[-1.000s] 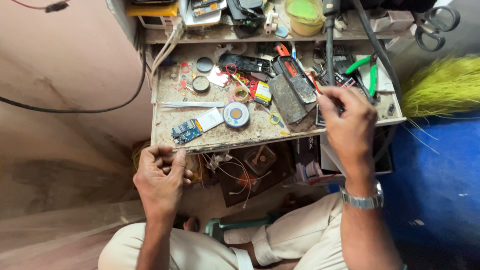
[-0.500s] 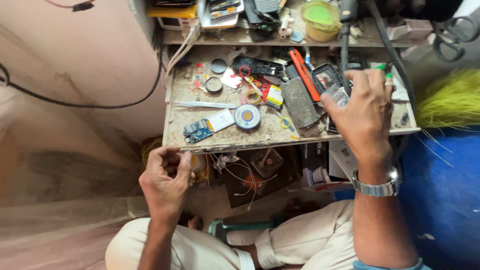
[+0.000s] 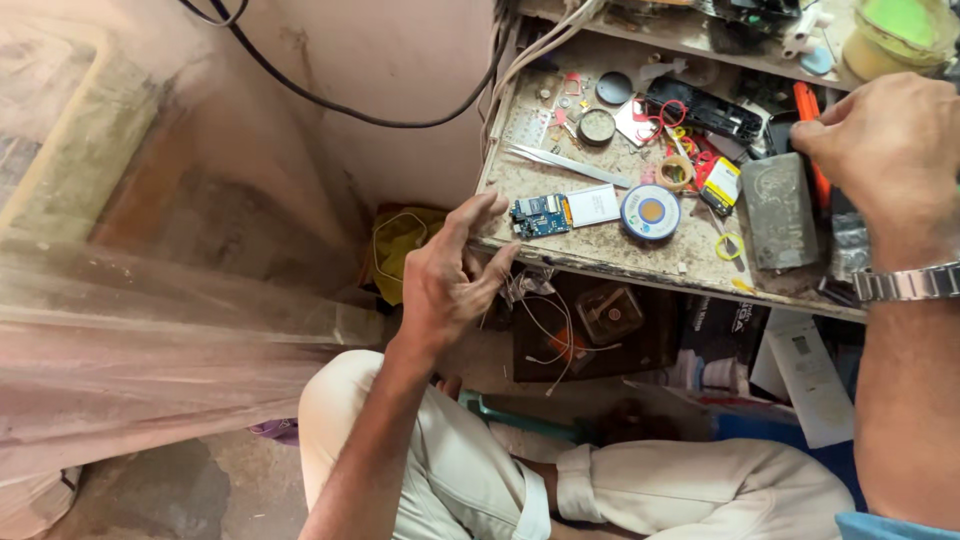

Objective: The person cleans a mobile phone motherboard using a toothbrush and liquid, solders components with a soldering iron, and connects a display screen while sitting on the floor.

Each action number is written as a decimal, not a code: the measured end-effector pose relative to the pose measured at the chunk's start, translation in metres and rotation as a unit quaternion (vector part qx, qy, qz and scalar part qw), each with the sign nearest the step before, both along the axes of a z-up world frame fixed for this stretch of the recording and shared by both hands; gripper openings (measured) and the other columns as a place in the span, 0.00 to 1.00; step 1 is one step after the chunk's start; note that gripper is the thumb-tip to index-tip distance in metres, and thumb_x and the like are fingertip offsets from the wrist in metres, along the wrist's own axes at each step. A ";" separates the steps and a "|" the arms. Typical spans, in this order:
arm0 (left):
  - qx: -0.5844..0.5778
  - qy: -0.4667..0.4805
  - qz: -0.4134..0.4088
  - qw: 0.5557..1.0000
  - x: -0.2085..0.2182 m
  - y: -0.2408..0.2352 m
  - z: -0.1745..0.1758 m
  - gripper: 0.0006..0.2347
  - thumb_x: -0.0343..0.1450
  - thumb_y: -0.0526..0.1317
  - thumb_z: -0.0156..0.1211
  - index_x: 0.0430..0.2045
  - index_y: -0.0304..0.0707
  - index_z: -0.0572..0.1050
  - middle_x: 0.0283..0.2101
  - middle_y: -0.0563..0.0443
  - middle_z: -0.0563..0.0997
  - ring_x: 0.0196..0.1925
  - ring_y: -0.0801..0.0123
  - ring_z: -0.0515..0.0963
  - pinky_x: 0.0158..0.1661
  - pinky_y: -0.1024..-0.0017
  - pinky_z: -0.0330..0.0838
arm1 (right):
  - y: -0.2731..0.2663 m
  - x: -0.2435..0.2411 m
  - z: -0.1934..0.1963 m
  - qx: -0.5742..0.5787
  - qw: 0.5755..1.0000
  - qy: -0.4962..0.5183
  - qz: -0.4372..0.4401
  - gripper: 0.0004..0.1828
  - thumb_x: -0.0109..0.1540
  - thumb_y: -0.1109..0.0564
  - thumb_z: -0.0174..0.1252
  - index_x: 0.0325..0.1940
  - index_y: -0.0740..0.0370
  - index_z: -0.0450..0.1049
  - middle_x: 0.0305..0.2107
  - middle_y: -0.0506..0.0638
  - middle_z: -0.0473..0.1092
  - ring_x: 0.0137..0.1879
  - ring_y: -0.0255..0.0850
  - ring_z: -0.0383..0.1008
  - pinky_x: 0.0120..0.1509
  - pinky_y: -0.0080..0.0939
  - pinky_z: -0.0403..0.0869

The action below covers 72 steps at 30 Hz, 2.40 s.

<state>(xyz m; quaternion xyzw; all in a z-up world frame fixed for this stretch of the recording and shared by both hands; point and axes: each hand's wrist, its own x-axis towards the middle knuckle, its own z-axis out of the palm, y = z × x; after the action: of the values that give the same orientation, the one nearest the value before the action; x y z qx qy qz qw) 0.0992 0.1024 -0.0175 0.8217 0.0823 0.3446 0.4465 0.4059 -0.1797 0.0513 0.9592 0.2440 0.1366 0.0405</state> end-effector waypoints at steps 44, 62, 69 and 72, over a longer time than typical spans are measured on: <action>-0.034 -0.008 -0.011 0.999 0.007 -0.007 -0.004 0.07 0.73 0.30 0.66 0.44 0.32 0.81 0.53 0.44 0.83 0.53 0.62 0.87 0.53 0.71 0.81 | 0.119 -0.246 -0.052 0.484 0.845 0.066 0.219 0.11 0.61 0.69 0.65 0.47 0.65 0.77 0.41 0.53 0.78 0.47 0.45 0.78 0.55 0.40 0.77; -0.027 -0.009 -0.012 1.000 0.007 -0.006 -0.003 0.07 0.72 0.31 0.66 0.43 0.32 0.81 0.54 0.44 0.83 0.54 0.62 0.86 0.54 0.71 0.81 | 0.121 -0.246 -0.052 0.469 0.853 0.059 0.219 0.12 0.60 0.69 0.67 0.47 0.64 0.77 0.40 0.53 0.77 0.46 0.45 0.78 0.54 0.40 0.76; -0.037 -0.010 -0.015 0.999 0.007 -0.007 -0.003 0.07 0.73 0.31 0.66 0.43 0.32 0.81 0.54 0.44 0.83 0.53 0.62 0.86 0.53 0.71 0.81 | 0.123 -0.248 -0.050 0.480 0.847 0.055 0.222 0.12 0.61 0.70 0.67 0.48 0.64 0.77 0.41 0.53 0.77 0.47 0.45 0.78 0.53 0.39 0.77; -0.038 -0.009 -0.019 0.999 0.007 -0.006 -0.003 0.07 0.73 0.31 0.66 0.43 0.32 0.81 0.54 0.44 0.83 0.53 0.62 0.87 0.52 0.72 0.82 | 0.124 -0.249 -0.051 0.468 0.852 0.051 0.228 0.13 0.60 0.70 0.67 0.47 0.64 0.77 0.41 0.54 0.77 0.47 0.46 0.78 0.57 0.43 0.76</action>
<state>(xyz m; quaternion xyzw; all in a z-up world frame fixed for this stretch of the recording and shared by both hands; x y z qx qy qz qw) 0.1060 0.0966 -0.0209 0.8024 0.0758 0.3404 0.4843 0.1568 -0.0553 0.0003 0.7878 0.3654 0.1908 -0.4576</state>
